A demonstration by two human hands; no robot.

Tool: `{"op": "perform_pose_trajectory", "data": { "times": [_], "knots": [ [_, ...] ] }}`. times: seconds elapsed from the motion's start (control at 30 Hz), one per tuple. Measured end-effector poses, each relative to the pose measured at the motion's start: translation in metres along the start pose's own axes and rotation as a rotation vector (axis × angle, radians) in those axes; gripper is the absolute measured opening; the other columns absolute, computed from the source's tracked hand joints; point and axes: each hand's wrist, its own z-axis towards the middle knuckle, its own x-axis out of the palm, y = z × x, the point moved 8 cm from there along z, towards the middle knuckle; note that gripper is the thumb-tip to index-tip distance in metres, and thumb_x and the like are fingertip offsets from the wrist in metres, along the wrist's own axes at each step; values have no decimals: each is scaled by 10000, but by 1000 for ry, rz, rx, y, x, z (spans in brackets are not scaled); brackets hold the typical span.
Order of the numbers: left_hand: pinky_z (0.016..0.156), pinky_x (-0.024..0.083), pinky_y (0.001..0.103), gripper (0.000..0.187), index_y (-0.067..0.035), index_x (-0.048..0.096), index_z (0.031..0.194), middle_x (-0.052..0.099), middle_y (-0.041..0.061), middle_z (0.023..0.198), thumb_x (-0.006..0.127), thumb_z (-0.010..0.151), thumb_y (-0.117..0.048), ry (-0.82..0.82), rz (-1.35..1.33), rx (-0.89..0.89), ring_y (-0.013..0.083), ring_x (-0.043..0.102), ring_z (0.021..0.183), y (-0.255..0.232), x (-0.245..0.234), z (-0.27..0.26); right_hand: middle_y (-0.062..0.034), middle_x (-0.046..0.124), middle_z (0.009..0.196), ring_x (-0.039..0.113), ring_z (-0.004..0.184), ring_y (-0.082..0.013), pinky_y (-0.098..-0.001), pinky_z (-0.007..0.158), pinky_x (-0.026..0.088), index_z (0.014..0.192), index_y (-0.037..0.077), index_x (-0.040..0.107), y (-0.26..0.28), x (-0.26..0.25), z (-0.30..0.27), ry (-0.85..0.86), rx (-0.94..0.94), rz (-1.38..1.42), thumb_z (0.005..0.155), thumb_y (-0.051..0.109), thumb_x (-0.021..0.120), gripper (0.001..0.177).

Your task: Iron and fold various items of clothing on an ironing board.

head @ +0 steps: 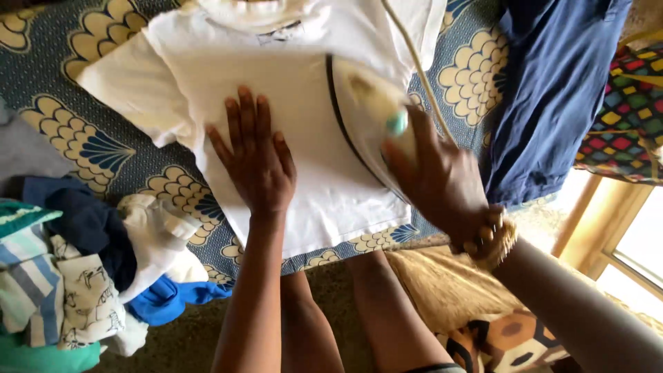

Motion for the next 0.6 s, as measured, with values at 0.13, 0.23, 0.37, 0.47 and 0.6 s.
{"op": "perform_pose_trajectory", "data": {
  "times": [0.13,0.23,0.37,0.47,0.6],
  "knots": [
    [1305,50,597,520,-146,379,1626,294,75,1709,298,1152,-344,20,-23,-18,266,254,1608,-2,-6,-8,-230,730,810,675,476,-223,-345,367,550,1424,18,403,7,6,-48,47,-83,173,1052,237,629,487],
    [1293,47,592,529,-137,381,1622,305,85,1698,311,1142,-348,-1,24,-1,261,259,1592,2,0,12,-254,728,837,690,494,-228,-341,370,568,1412,7,410,3,14,-49,49,-90,195,1022,216,629,494],
    [1279,42,587,540,-128,384,1618,319,96,1684,325,1130,-353,62,85,-28,256,265,1575,7,7,-10,-172,697,595,667,451,-271,-406,422,538,1368,-3,425,-7,26,-28,179,138,-166,997,357,663,569],
    [1327,49,577,525,-169,367,1636,299,55,1717,301,1139,-328,27,3,-18,223,244,1618,7,0,-8,-221,728,989,762,729,-229,-296,545,643,1390,-13,405,30,0,-8,-180,-123,365,1214,204,510,298],
    [1365,50,561,508,-174,358,1626,278,43,1729,318,1166,-384,-64,-145,56,189,234,1641,29,-10,-6,-190,739,794,715,519,-261,-365,405,561,1374,5,406,19,19,-37,-31,254,359,1115,309,555,426]
  ]
}}
